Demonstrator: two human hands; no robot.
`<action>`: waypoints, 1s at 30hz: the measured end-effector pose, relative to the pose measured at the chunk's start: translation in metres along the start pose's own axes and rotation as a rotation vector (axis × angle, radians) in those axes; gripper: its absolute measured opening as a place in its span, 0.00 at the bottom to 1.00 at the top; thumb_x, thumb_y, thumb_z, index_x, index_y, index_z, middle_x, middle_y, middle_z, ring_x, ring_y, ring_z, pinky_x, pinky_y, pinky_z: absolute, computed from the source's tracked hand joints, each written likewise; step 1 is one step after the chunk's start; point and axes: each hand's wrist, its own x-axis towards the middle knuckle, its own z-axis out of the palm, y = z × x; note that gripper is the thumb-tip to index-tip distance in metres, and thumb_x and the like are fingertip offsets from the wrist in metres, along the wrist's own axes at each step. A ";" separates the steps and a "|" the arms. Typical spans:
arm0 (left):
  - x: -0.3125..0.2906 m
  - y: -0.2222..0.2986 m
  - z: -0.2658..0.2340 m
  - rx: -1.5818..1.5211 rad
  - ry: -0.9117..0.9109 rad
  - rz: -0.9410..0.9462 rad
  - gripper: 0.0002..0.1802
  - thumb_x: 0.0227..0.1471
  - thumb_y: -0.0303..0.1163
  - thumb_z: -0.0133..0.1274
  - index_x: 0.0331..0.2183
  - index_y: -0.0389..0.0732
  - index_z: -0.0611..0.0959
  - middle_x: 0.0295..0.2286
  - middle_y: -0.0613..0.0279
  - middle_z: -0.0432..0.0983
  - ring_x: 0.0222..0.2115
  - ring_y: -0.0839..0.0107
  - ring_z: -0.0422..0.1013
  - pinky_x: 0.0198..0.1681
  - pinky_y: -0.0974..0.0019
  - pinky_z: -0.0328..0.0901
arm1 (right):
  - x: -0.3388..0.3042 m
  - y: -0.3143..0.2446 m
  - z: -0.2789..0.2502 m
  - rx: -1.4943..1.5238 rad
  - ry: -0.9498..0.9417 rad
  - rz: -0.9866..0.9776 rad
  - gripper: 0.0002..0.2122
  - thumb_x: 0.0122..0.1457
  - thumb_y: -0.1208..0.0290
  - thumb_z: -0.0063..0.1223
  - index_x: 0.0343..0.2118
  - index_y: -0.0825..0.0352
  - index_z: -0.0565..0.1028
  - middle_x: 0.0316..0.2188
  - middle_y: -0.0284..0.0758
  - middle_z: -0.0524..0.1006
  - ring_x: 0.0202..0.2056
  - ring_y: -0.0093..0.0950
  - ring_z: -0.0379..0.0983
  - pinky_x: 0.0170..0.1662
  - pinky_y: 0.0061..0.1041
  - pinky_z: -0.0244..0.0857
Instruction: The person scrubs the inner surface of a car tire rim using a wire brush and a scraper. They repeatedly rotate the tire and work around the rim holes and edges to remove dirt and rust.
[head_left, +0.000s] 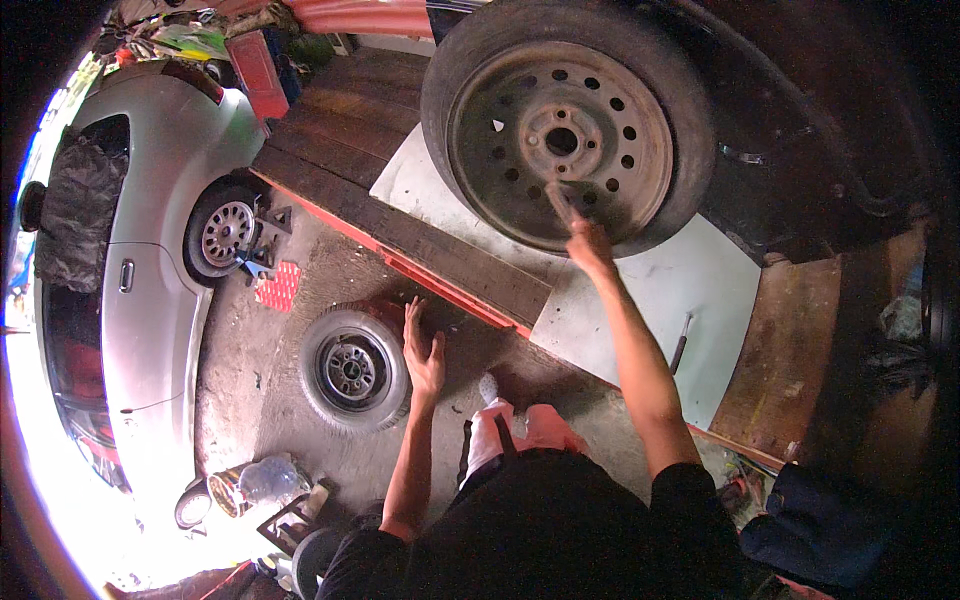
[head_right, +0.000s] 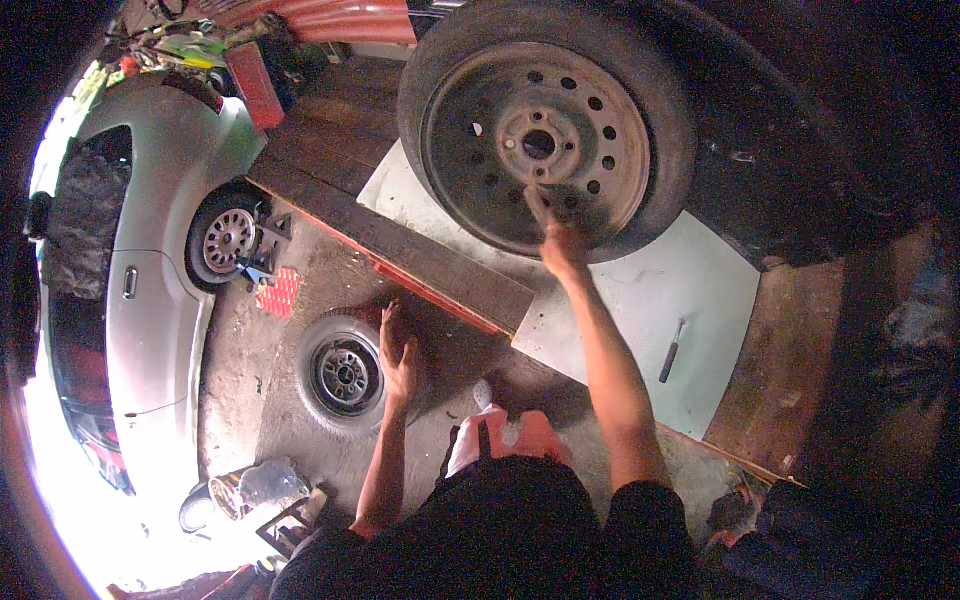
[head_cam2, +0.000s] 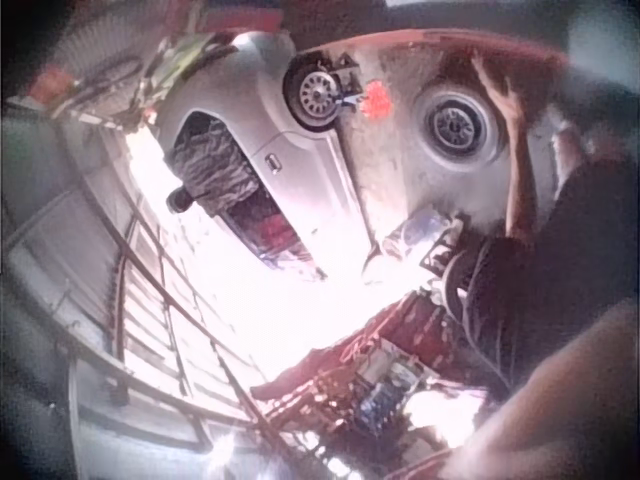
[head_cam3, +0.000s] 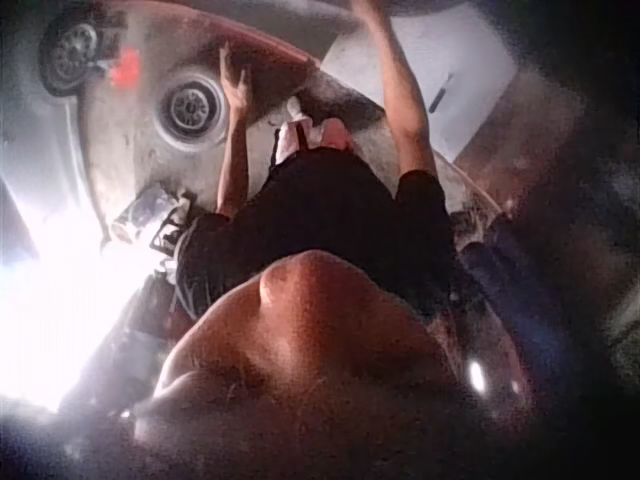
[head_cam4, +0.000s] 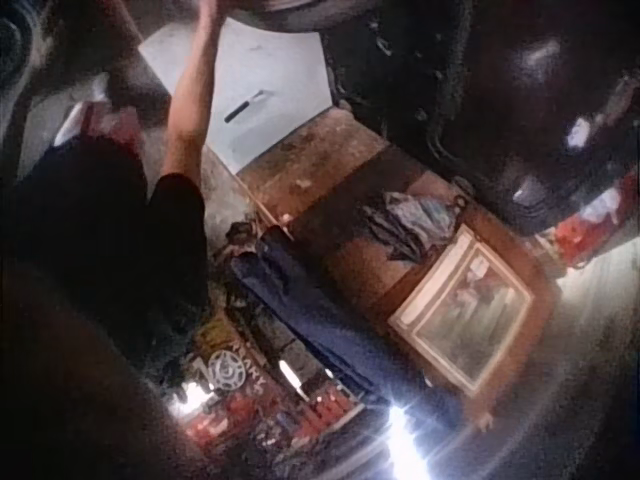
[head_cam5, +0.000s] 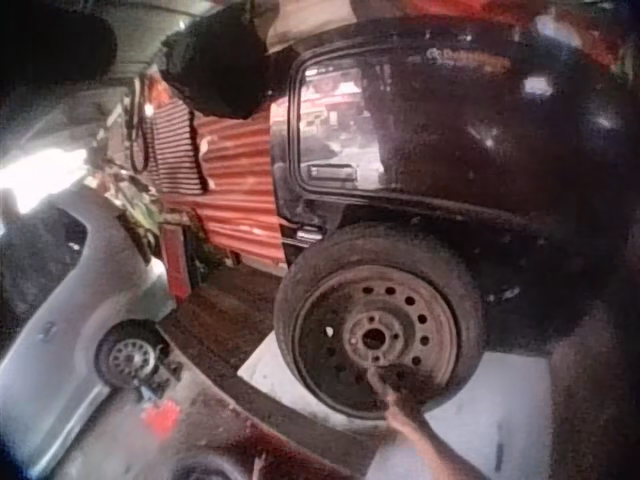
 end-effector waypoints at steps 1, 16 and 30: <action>-0.003 0.002 0.000 -0.006 0.004 -0.006 0.32 0.51 0.34 0.52 0.58 0.35 0.68 0.60 0.46 0.61 0.65 0.49 0.50 0.66 0.53 0.45 | -0.007 -0.005 0.005 -0.026 0.031 -0.041 0.27 0.58 0.79 0.40 0.63 0.63 0.61 0.50 0.55 0.72 0.51 0.48 0.71 0.52 0.42 0.66; -0.052 0.038 0.064 -0.055 0.155 -0.118 0.35 0.54 0.43 0.51 0.59 0.34 0.67 0.61 0.48 0.60 0.66 0.52 0.48 0.67 0.54 0.43 | -0.008 -0.003 -0.002 0.168 -0.338 0.094 0.29 0.56 0.77 0.43 0.61 0.80 0.55 0.58 0.66 0.59 0.62 0.58 0.54 0.64 0.51 0.45; -0.063 0.084 0.111 0.076 0.232 -0.173 0.34 0.50 0.36 0.50 0.58 0.35 0.67 0.61 0.49 0.60 0.66 0.52 0.48 0.67 0.54 0.43 | 0.045 0.026 0.026 0.051 -0.239 -0.078 0.21 0.55 0.73 0.46 0.53 0.73 0.67 0.46 0.57 0.74 0.49 0.51 0.71 0.51 0.49 0.64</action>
